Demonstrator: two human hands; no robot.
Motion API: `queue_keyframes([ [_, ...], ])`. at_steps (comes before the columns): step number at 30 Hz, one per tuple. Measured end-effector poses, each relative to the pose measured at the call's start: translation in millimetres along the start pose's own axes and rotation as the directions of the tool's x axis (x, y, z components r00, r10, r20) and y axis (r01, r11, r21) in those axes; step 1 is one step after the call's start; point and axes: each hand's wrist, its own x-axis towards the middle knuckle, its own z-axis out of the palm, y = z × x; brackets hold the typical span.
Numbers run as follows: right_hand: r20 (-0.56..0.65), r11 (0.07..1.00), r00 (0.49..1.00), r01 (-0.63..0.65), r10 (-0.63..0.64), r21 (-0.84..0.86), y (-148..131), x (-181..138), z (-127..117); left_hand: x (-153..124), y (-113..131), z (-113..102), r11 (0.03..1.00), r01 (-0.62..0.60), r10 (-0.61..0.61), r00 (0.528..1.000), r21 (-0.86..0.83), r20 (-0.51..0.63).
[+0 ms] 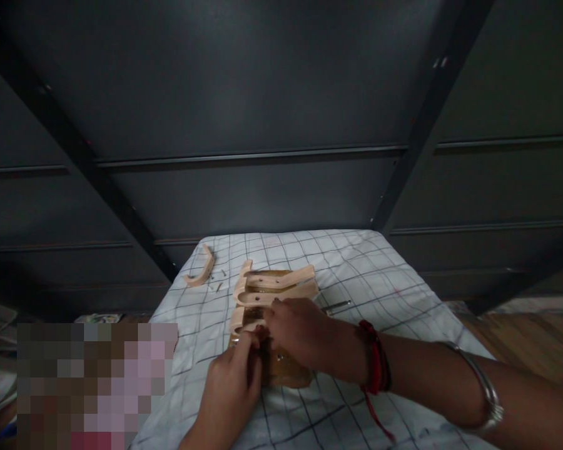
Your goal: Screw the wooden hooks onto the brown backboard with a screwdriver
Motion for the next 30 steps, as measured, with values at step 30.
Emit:
queue_keyframes([
  [30,-0.018,0.991,0.992,0.129,-0.128,0.045,8.6,-6.6,-12.7,-3.6,1.2,2.9,0.998,-0.011,0.013,1.0,0.058,-0.028],
])
